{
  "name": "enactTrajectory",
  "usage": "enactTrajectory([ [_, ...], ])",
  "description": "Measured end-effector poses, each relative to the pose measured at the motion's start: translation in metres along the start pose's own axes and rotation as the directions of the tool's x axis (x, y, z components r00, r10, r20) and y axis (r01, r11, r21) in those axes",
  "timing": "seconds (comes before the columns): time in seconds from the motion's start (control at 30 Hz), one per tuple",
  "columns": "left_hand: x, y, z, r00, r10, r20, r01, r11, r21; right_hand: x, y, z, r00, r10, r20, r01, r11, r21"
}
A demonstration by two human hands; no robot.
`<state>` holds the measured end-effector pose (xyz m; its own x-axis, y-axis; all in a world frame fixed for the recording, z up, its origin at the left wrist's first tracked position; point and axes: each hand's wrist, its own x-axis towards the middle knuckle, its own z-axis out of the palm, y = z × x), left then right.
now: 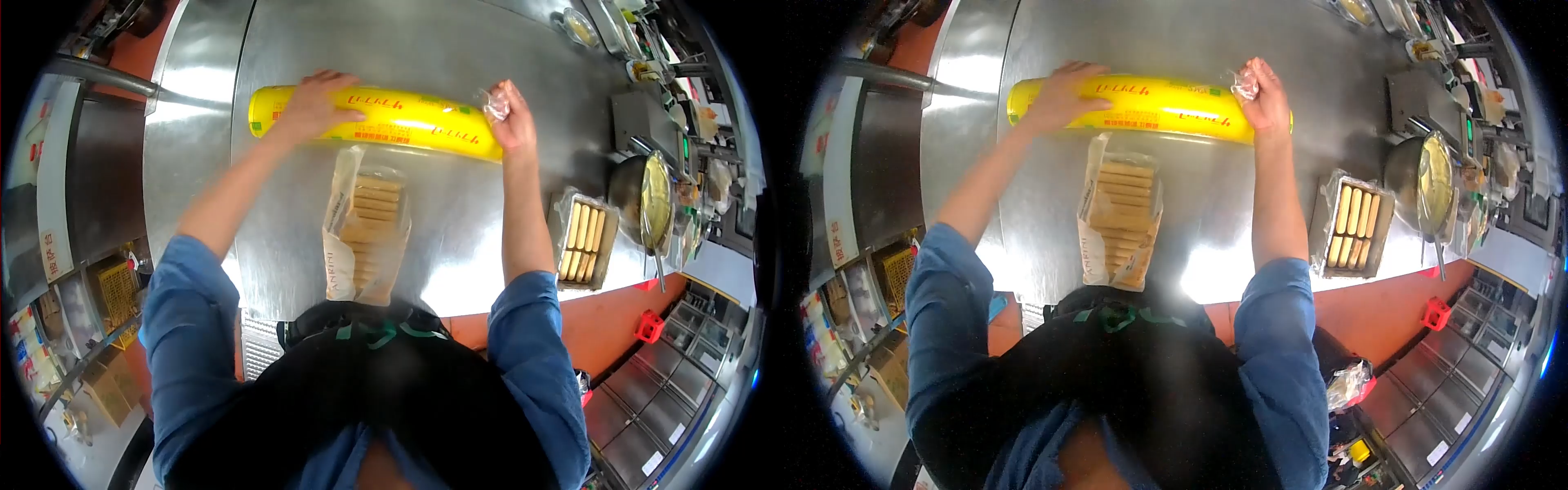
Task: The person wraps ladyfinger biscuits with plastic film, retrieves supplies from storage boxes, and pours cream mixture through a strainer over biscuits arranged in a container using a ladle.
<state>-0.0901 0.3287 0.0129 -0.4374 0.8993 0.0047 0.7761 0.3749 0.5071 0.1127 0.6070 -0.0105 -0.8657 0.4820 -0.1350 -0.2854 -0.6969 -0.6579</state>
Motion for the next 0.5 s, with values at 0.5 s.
enactTrajectory([
  [0.5, 0.05, 0.121, 0.042, 0.961, 0.242, 0.133, -0.174, 0.904, -0.389, -0.035, 0.003, 0.002, 0.941, 0.082, 0.328, -0.087, 0.996, 0.0],
])
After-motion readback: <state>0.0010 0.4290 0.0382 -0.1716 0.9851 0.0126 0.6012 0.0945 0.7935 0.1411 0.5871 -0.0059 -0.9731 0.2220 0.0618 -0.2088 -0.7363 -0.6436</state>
